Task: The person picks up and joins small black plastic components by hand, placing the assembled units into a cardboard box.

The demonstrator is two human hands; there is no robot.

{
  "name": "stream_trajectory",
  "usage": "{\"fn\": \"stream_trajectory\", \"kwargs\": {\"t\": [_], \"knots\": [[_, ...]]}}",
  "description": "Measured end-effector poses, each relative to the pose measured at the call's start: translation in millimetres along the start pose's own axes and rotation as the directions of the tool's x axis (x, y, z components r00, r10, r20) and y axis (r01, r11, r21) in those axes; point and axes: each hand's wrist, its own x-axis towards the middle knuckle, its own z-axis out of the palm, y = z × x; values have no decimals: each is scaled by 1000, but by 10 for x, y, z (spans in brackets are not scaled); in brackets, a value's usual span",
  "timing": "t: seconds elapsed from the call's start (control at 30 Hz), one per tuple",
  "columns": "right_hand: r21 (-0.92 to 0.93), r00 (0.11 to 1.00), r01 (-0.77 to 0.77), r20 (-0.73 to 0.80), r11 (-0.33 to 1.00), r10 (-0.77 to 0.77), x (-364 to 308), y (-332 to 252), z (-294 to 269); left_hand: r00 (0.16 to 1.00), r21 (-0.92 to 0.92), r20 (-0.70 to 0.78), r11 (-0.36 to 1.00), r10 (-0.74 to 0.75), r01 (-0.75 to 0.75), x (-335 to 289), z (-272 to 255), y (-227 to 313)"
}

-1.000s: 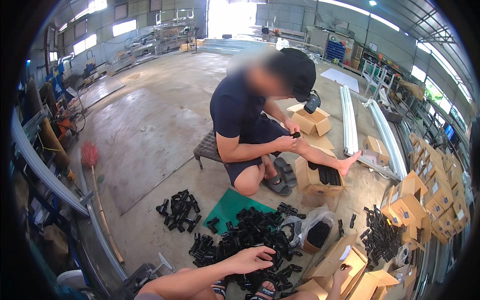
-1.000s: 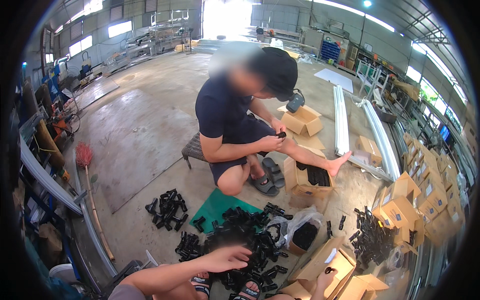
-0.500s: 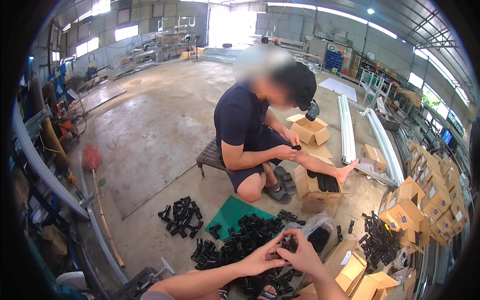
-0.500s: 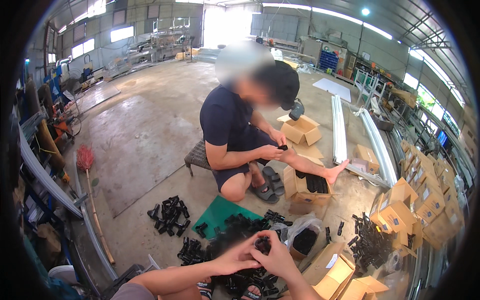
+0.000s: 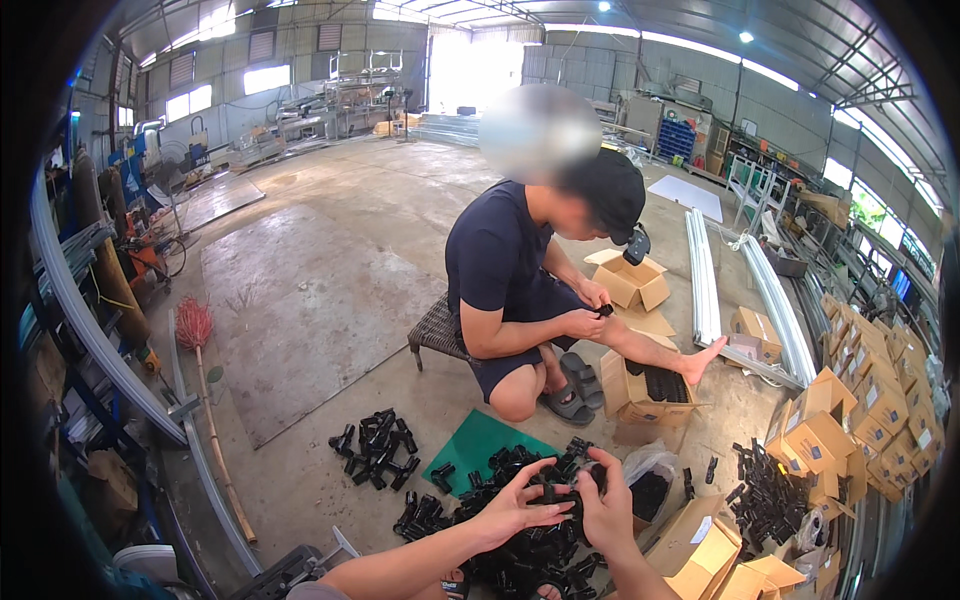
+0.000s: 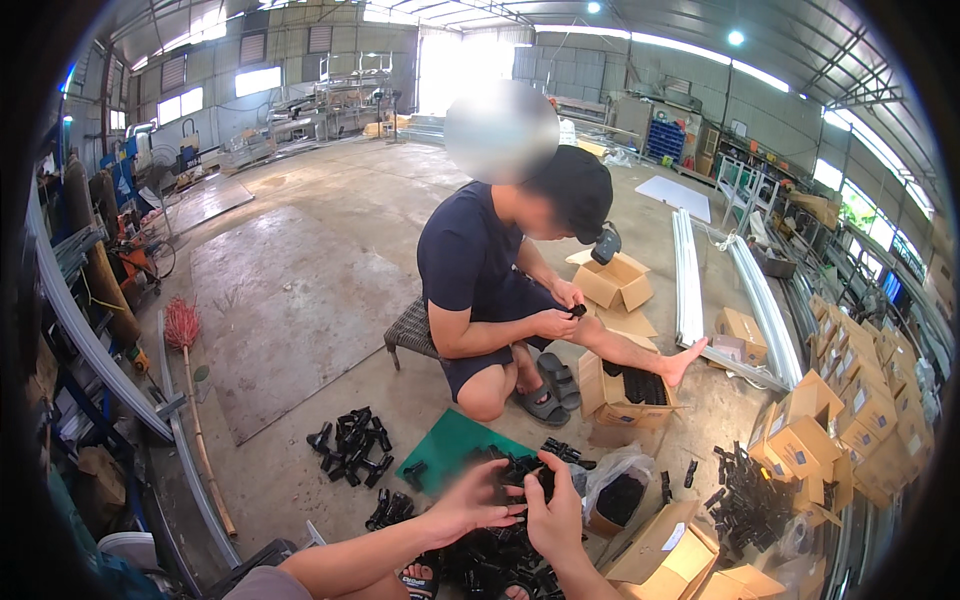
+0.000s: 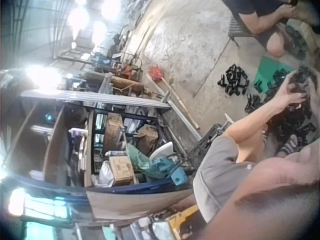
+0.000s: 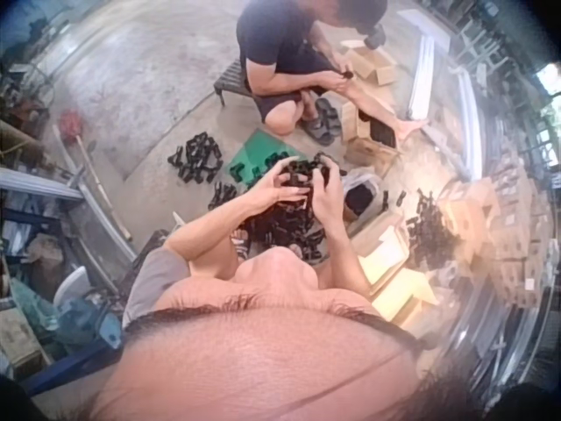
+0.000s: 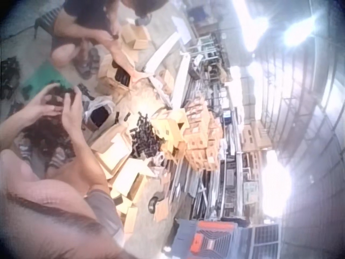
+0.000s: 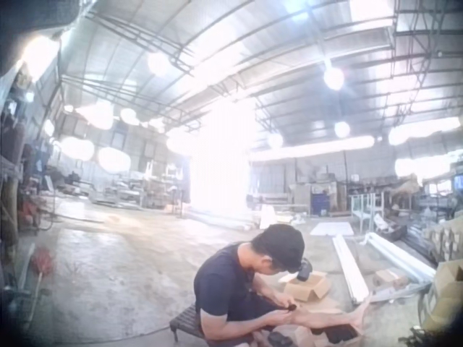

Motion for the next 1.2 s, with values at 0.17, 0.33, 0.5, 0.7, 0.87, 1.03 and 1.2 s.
{"fn": "stream_trajectory", "kwargs": {"t": [0.17, 0.33, 0.5, 0.7, 0.87, 1.03, 1.2], "knots": [[560, 1000, 3, -14, 828, 6, 27, -123, 107, 1000, -156, 13, 988, 14, -12, 40, 35, -49], [400, 995, -103, 40, 911, 95, -13, 44, 90, 987, -169, -72, 974, 141, -151, 39, 0, -8], [27, 997, -78, 22, 997, 78, -65, 401, -6, 972, 41, -132, 981, 194, -190, 41, -10, 62], [-366, 982, 108, 183, 924, -42, -75, 207, -67, 960, 249, -72, 937, 271, -246, -54, -42, 66], [-191, 972, -40, 221, 981, 82, -110, 373, -72, 972, 338, 22, 913, 235, -228, 47, -45, 59], [247, 874, -431, 351, 868, 335, -78, 504, -112, 987, 515, -45, 850, 156, -111, -9, -15, 100], [204, 919, -317, 307, 926, 247, -95, 576, -47, 998, 580, 61, 814, -2, -34, 1, 72, 58]]}}
